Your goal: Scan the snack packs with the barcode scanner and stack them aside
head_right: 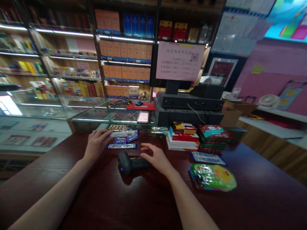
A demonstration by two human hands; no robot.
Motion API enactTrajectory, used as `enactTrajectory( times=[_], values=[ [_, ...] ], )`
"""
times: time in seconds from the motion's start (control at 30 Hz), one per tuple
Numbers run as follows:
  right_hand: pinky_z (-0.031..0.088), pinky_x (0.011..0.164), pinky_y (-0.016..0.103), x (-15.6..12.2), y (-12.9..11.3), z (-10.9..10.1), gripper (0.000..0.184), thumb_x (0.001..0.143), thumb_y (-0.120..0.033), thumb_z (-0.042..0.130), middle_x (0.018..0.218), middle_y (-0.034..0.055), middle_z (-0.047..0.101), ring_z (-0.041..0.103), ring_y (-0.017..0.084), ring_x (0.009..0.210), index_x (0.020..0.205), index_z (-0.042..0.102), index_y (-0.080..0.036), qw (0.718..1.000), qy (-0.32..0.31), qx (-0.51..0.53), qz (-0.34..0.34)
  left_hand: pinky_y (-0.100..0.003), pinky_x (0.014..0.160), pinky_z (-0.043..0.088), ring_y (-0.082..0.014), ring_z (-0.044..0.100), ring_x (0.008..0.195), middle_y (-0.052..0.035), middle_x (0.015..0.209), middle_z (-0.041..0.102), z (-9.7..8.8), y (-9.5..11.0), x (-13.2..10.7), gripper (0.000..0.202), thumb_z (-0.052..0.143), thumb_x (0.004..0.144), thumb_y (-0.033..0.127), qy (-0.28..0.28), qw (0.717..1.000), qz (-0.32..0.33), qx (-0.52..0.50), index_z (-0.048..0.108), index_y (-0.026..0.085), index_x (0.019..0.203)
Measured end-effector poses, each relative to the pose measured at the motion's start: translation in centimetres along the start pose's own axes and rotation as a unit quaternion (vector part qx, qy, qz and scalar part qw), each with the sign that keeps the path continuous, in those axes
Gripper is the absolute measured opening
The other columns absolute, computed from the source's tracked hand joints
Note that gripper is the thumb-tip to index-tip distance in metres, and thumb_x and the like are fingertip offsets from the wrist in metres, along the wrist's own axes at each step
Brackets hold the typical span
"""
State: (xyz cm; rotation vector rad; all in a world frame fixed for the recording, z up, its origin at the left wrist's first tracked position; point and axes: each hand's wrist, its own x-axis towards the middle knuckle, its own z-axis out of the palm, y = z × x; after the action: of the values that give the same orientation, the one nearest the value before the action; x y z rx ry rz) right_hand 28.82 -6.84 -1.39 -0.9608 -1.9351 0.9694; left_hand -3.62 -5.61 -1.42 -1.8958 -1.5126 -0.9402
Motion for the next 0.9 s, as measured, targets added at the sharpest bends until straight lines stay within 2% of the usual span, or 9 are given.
enactTrajectory(
  times=[0.13,0.3,0.53,0.7,0.9],
  values=[
    [0.041,0.104,0.042,-0.4,-0.4,-0.3,0.061,0.077,-0.038,0.079,0.122,0.0039,0.070,0.060,0.025,0.116,0.133,0.058,-0.029,0.993,-0.052,-0.105,-0.010,-0.041,0.089,0.045,-0.0278,0.056,0.106,-0.0088,0.113,0.068,-0.1,-0.9,-0.1,0.034,0.064,0.091,0.030,0.009,1.000,-0.013,0.000,0.068,0.026,0.124],
    [0.041,0.100,0.041,-0.8,-1.0,-0.2,0.071,0.071,-0.039,0.084,0.126,0.0047,0.066,0.058,0.026,0.116,0.136,0.055,-0.029,0.976,-0.105,-0.192,-0.008,-0.042,0.087,0.045,-0.0284,0.056,0.106,-0.0096,0.113,0.067,-0.1,-1.5,-0.2,0.033,0.060,0.092,0.031,0.015,1.000,-0.027,0.001,0.068,0.029,0.124],
    [0.038,0.098,0.040,-1.1,-1.1,1.0,0.065,0.076,-0.039,0.081,0.127,0.0072,0.066,0.059,0.027,0.114,0.134,0.055,-0.025,0.944,-0.138,-0.288,-0.076,-0.043,0.087,0.046,-0.0293,0.056,0.106,-0.0093,0.113,0.067,-0.1,-1.7,-0.3,0.035,0.062,0.091,0.029,0.009,0.999,-0.038,-0.001,0.067,0.031,0.125],
    [0.037,0.099,0.039,-1.2,-1.1,1.4,0.055,0.086,-0.036,0.072,0.125,0.0083,0.067,0.060,0.026,0.113,0.136,0.053,-0.025,0.937,-0.139,-0.300,-0.111,-0.043,0.086,0.045,-0.0299,0.056,0.106,-0.0092,0.113,0.067,-0.1,-1.7,-0.4,0.035,0.064,0.089,0.029,0.002,0.999,-0.042,0.002,0.068,0.029,0.124],
    [0.037,0.098,0.037,-1.2,-0.9,1.3,0.054,0.087,-0.038,0.071,0.124,0.0074,0.067,0.060,0.024,0.113,0.137,0.053,-0.025,0.939,-0.144,-0.291,-0.118,-0.042,0.085,0.045,-0.0296,0.055,0.105,-0.0094,0.111,0.067,0.1,-2.0,-0.5,0.033,0.064,0.089,0.028,0.000,0.999,-0.044,0.016,0.068,0.027,0.122]
  ],
)
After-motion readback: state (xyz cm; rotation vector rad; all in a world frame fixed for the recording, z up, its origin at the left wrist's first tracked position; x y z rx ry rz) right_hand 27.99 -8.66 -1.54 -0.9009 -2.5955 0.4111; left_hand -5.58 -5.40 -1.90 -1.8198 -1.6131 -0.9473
